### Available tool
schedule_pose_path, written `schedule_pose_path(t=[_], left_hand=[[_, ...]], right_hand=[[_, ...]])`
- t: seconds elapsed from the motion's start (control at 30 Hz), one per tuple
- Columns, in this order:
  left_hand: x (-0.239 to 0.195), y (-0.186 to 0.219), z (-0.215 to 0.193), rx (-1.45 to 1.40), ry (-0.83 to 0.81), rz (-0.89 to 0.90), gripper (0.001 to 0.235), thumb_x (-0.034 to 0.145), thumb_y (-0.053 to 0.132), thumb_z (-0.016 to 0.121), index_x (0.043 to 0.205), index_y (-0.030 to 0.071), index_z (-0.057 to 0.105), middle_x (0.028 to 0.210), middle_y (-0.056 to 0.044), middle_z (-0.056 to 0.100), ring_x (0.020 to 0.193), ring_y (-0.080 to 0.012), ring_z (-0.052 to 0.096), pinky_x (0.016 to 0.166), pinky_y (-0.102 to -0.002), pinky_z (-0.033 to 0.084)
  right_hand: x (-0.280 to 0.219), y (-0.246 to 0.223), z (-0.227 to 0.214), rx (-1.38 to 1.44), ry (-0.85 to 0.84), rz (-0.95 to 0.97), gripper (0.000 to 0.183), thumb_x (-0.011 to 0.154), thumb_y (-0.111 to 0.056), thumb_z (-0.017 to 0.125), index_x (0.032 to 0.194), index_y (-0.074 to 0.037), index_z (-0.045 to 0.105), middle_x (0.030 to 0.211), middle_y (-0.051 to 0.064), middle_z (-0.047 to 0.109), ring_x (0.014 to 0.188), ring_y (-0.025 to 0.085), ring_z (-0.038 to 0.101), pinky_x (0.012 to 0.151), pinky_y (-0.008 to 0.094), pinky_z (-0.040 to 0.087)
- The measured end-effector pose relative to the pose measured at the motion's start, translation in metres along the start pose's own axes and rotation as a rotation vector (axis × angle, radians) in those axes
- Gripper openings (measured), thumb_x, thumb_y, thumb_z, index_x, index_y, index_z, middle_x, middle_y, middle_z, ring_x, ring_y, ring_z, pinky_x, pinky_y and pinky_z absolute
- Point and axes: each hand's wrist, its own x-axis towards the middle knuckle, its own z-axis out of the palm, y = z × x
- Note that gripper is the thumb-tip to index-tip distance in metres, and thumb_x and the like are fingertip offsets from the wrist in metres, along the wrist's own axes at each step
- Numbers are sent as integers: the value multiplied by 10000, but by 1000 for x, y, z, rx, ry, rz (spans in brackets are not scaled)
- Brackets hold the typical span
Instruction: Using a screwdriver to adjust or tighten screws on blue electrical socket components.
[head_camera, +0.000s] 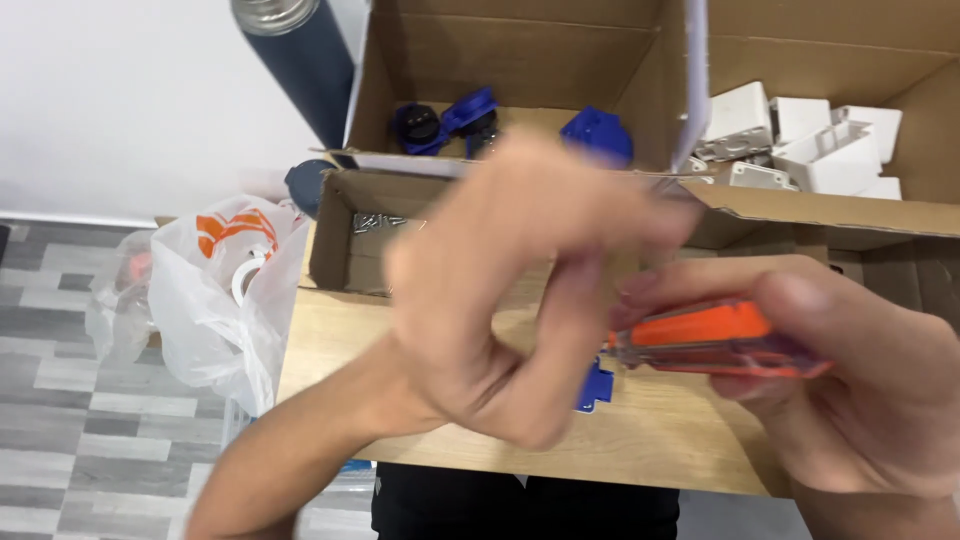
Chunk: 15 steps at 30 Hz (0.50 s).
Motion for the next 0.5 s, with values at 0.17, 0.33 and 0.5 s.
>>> schedule_pose_path(t=[0.17, 0.33, 0.5], left_hand=[[-85, -45, 19, -51, -23, 60, 313, 1055, 157, 518, 1310, -25, 517, 1147, -199, 656, 1094, -326, 677, 996, -436, 602], [-141, -70, 14, -49, -120, 22, 509, 1040, 396, 607, 1281, -47, 543, 1242, -215, 603, 1161, -342, 685, 1007, -428, 632], [-158, -76, 16, -49, -271, 152, 961, 843, 499, 1028, 1403, -48, 470, 1401, -215, 550, 1357, -407, 641, 1171, -501, 639]], right_hand=[[-9, 8, -8, -662, -111, -503, 379, 1019, 172, 441, 1368, 85, 558, 1396, 382, 755, 1261, 438, 905, 899, 266, 807], [-9, -4, -4, -402, 63, 38, 474, 1087, -216, 535, 1341, 53, 832, 697, 241, 903, 337, 116, 506, 603, 243, 586], [-8, -7, -19, -433, 131, 283, 558, 1011, -248, 578, 1313, 34, 953, 1052, 252, 981, 707, 269, 708, 618, 304, 537]])
